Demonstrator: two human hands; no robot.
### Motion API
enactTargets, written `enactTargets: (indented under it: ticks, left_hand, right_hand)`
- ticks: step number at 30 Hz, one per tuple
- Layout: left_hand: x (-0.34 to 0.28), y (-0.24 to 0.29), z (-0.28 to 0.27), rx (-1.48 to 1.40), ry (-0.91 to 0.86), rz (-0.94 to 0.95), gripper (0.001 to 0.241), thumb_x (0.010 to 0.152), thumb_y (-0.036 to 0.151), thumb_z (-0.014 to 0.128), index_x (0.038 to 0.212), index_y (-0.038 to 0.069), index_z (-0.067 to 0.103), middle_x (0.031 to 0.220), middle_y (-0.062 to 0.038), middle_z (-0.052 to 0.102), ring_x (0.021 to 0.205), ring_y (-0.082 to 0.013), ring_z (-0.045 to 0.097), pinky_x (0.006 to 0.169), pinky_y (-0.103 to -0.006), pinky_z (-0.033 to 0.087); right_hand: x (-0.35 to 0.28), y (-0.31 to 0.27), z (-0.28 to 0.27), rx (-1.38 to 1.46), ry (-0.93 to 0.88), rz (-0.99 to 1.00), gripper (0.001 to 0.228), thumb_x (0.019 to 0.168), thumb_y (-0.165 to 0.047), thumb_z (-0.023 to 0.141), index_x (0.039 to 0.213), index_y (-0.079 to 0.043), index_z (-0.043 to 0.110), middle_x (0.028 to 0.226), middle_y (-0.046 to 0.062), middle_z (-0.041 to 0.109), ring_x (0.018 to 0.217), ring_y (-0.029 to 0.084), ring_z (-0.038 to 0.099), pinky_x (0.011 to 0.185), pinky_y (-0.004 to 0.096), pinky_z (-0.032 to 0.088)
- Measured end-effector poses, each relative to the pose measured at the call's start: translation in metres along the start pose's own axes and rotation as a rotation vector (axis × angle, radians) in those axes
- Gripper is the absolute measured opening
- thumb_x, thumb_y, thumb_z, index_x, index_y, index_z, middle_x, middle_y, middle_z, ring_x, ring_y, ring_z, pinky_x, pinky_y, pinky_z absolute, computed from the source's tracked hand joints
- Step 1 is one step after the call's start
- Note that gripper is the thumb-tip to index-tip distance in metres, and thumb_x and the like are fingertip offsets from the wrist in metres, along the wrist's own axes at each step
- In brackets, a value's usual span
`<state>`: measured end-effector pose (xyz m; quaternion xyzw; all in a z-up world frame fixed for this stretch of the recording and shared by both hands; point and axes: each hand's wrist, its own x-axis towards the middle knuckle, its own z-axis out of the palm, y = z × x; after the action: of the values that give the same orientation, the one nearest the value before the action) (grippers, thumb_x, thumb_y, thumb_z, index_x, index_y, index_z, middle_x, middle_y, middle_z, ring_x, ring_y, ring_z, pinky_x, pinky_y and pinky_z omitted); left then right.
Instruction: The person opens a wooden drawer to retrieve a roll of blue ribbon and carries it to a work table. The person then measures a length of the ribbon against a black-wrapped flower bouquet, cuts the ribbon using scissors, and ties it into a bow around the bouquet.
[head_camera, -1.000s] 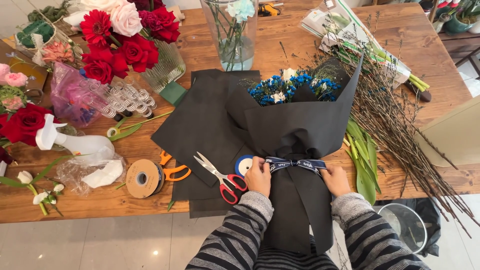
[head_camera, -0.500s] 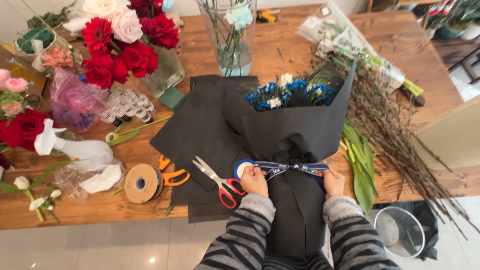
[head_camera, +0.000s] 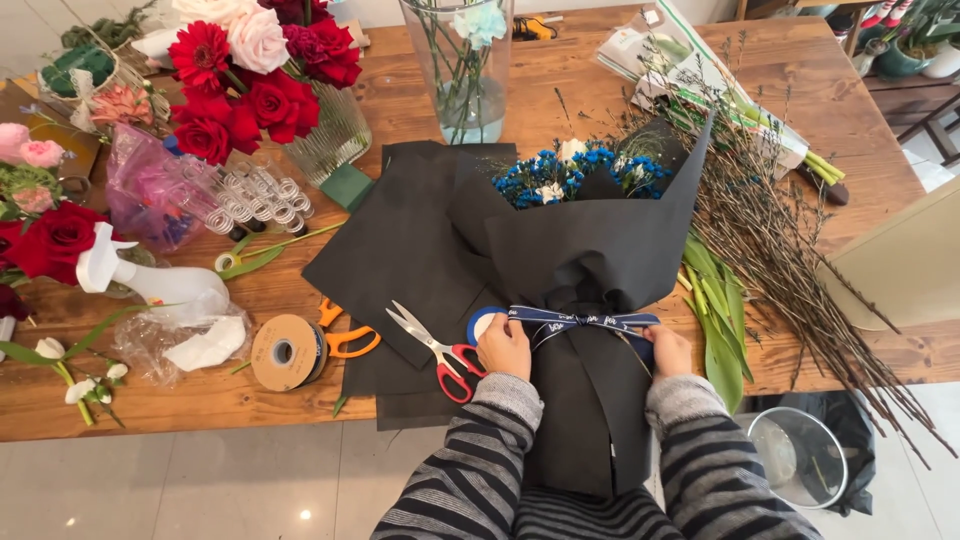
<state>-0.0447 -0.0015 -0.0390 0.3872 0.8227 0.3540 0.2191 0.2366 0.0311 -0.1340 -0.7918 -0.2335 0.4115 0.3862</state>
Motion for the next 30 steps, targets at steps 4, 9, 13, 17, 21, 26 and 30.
enactTargets:
  ticks: [4,9,13,17,21,26,30]
  left_hand:
    - [0.013,-0.022,0.029,-0.075,0.054,-0.099,0.021,0.08,0.033,0.058,0.065,0.02,0.065,0.053,-0.001,0.063,0.074,-0.0343,0.07,0.071,-0.044,0.056]
    - [0.002,0.001,0.012,-0.143,-0.015,-0.257,0.021,0.077,0.035,0.056,0.062,0.024,0.066,0.04,0.008,0.058,0.063,-0.0187,0.071,0.07,-0.0325,0.057]
    - [0.0,0.01,0.01,-0.269,-0.066,-0.414,0.019,0.073,0.035,0.058,0.063,0.025,0.071,0.04,0.006,0.06,0.049,-0.0118,0.068,0.06,-0.0242,0.057]
    - [0.0,0.015,0.009,-0.361,-0.052,-0.436,0.018,0.073,0.028,0.061,0.066,0.018,0.074,0.047,0.001,0.065,0.049,-0.0151,0.069,0.055,-0.0265,0.059]
    - [0.006,0.0,0.021,-0.311,-0.021,-0.396,0.019,0.074,0.033,0.063,0.063,0.024,0.074,0.042,0.005,0.061,0.048,-0.0127,0.068,0.056,-0.0239,0.057]
    - [0.042,-0.041,0.05,-0.401,-0.037,-0.282,0.017,0.075,0.027,0.064,0.064,0.019,0.073,0.045,0.001,0.063,0.048,-0.0133,0.069,0.056,-0.0233,0.056]
    - [0.04,-0.057,0.026,-0.582,-0.443,-0.042,0.016,0.081,0.01,0.068,0.097,0.013,0.072,0.08,-0.007,0.074,0.083,-0.0157,0.069,0.083,-0.032,0.054]
  right_hand:
    - [0.114,0.071,0.048,0.429,-0.009,0.285,0.015,0.078,-0.026,0.062,0.081,-0.018,0.074,0.061,-0.014,0.056,0.069,0.003,0.056,0.074,0.021,0.042]
    - [0.07,0.037,0.027,0.533,-0.237,0.337,0.015,0.088,-0.024,0.047,0.076,-0.022,0.056,0.056,-0.013,0.034,0.055,0.009,0.036,0.062,0.029,0.033]
    - [0.063,0.031,0.021,0.502,-0.285,0.342,0.016,0.09,-0.026,0.044,0.076,-0.024,0.052,0.057,-0.015,0.03,0.053,0.008,0.033,0.061,0.031,0.031]
    - [0.035,0.009,0.008,0.485,-0.317,0.346,0.015,0.089,-0.024,0.042,0.077,-0.023,0.051,0.059,-0.014,0.028,0.056,0.01,0.033,0.064,0.032,0.03]
    - [0.022,0.005,0.008,0.439,-0.345,0.292,0.02,0.089,-0.028,0.043,0.071,-0.022,0.046,0.06,-0.011,0.029,0.058,0.013,0.033,0.067,0.035,0.03]
    - [-0.038,-0.04,-0.017,0.388,-0.218,0.033,0.024,0.087,-0.017,0.062,0.067,-0.005,0.064,0.056,0.014,0.058,0.055,0.026,0.065,0.057,0.038,0.055]
    - [-0.095,-0.081,-0.058,0.295,-0.553,-0.207,0.03,0.092,-0.01,0.069,0.12,0.001,0.069,0.112,0.023,0.069,0.105,0.029,0.065,0.1,0.047,0.05]
